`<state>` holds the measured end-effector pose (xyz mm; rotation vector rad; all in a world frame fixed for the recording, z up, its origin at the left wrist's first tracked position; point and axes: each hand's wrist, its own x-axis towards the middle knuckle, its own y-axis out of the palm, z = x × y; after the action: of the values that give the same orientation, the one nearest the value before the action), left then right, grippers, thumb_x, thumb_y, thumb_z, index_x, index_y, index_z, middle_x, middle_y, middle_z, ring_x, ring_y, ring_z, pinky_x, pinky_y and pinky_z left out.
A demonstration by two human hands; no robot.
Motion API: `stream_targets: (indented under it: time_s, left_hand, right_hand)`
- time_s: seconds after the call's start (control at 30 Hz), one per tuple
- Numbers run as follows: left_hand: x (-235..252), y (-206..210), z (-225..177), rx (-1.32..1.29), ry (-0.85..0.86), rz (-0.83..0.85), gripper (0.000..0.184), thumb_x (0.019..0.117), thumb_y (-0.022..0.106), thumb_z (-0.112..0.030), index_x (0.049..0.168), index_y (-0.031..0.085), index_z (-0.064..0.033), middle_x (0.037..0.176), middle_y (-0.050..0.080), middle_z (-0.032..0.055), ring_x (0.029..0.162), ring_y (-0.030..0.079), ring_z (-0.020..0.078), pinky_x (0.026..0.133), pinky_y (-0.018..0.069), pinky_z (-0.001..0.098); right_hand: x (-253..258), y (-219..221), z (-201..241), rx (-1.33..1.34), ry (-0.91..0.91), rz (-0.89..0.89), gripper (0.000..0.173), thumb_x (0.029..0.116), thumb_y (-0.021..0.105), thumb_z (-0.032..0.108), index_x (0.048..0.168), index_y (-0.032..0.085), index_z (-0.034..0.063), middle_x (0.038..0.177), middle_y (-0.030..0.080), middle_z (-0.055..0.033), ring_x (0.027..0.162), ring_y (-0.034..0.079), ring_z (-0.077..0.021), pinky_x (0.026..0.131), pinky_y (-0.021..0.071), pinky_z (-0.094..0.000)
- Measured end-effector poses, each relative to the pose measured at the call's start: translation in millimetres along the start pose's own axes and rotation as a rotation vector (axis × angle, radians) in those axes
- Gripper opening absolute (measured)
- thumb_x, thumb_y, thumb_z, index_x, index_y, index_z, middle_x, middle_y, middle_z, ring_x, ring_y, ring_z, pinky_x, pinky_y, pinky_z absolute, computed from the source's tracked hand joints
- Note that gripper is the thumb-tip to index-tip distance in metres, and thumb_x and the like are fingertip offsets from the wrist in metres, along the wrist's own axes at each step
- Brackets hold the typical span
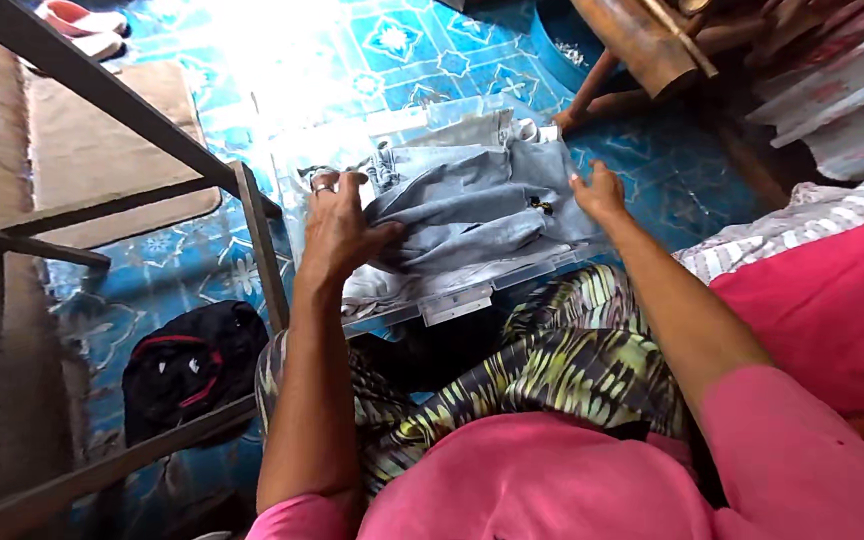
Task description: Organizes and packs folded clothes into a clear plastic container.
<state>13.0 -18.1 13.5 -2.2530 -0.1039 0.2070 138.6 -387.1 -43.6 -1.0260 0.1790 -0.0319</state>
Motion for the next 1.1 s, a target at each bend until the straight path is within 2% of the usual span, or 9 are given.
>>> stream_targets:
  time_s: [0.07,0.13,0.23,0.43,0.6,0.73,0.83,0.93,1.1]
  left_hand:
    - [12.6,15.0,22.1,-0.097,-0.015,0.057,0.085,0.0833,0.085,-0.036,0.149,0.045,0.0013,0.157,0.027,0.0385,0.143,0.03,0.0578,0.111,0.0295,0.0739]
    - [23.4,29.3,40.9,-0.131,-0.031,0.166,0.067,0.0978,0.065,-0.048,0.138,0.056,0.0049,0.15,0.042,0.0354,0.14,0.04,0.0516,0.112,0.0314,0.0703]
    - [33.5,40.1,50.6,-0.152,-0.034,0.17,0.071,0.107,0.034,-0.055,0.133,0.062,0.0049,0.154,0.04,0.0336,0.148,0.032,0.0497,0.117,0.0238,0.0692]
    - [31.5,38.3,37.5,-0.697,-0.188,-0.242,0.074,0.0963,0.07,-0.026,0.153,0.033,0.0034,0.151,0.042,0.0269,0.13,0.052,0.0308,0.106,0.0466,0.0437]
    - [22.0,43.3,-4.2,-0.244,0.218,-0.058,0.08,0.0864,0.077,-0.043,0.152,0.047,-0.0077,0.164,0.022,0.0315,0.148,0.026,0.0519,0.114,0.0296,0.0687]
    - [13.9,90.5,4.8,0.136,0.329,0.145,0.078,0.0899,0.072,-0.054,0.157,0.043,-0.0271,0.17,0.014,0.02,0.149,0.008,0.0635,0.097,0.0263,0.0874]
    - [22.1,96.6,21.2,0.142,0.388,0.141,0.081,0.0888,0.07,-0.058,0.159,0.04,-0.0289,0.171,0.01,0.0215,0.147,0.009,0.0661,0.092,0.0264,0.0897]
    - [32.4,98.0,29.6,0.102,0.422,0.144,0.089,0.0848,0.062,-0.067,0.159,0.04,-0.0242,0.169,0.007,0.0271,0.147,0.004,0.067,0.099,0.0171,0.0896]
    - [35.1,92.9,32.8,0.111,0.436,0.14,0.097,0.082,0.057,-0.076,0.158,0.042,-0.018,0.168,0.008,0.0309,0.147,0.004,0.0666,0.108,0.0102,0.0856]
  right_hand:
    - [-10.9,-0.3,20.3,0.007,-0.141,0.009,0.077,0.1004,0.061,0.045,0.157,0.035,-0.0003,0.158,0.035,-0.033,0.142,0.033,-0.0579,0.104,0.0308,-0.0783]
    - [-23.0,9.9,44.4,-0.008,-0.248,0.087,0.092,0.0926,0.064,0.061,0.162,0.03,0.0119,0.167,0.018,-0.0291,0.147,0.022,-0.0592,0.103,0.0274,-0.0825]
    - [-37.8,49.8,70.2,-0.089,-0.256,0.359,0.104,0.0848,0.069,0.069,0.166,0.017,0.0292,0.168,-0.003,-0.0311,0.148,0.004,-0.0649,0.102,0.0181,-0.088]
    - [-29.2,68.1,70.2,-0.159,-0.216,0.513,0.114,0.0846,0.071,0.067,0.167,0.001,0.0307,0.167,-0.014,-0.0311,0.149,-0.002,-0.0635,0.108,0.0188,-0.0831]
    - [-32.4,64.5,67.4,-0.151,-0.201,0.501,0.109,0.086,0.068,0.069,0.166,0.003,0.0332,0.168,-0.013,-0.0283,0.15,-0.002,-0.0615,0.11,0.0196,-0.0809]
    - [-48.7,61.7,59.7,-0.061,-0.249,0.476,0.084,0.0982,0.052,0.066,0.166,0.016,0.0306,0.17,-0.003,-0.026,0.152,0.003,-0.0584,0.111,0.0163,-0.0818]
    - [-74.0,38.7,45.7,0.078,-0.423,0.429,0.051,0.1116,0.039,0.034,0.154,0.047,0.0067,0.163,0.035,-0.0227,0.152,0.028,-0.0453,0.121,0.0207,-0.0643]
    - [-101.8,-2.6,30.4,0.316,-0.423,0.34,0.035,0.109,0.046,0.012,0.127,0.064,-0.0115,0.138,0.06,-0.0283,0.134,0.056,-0.0368,0.116,0.0381,-0.0464]
    - [-164.5,-85.7,-51.8,0.19,-0.167,-0.136,0.031,0.1026,0.052,0.002,0.128,0.063,-0.0113,0.128,0.066,-0.0281,0.12,0.064,-0.036,0.107,0.0479,-0.0451]
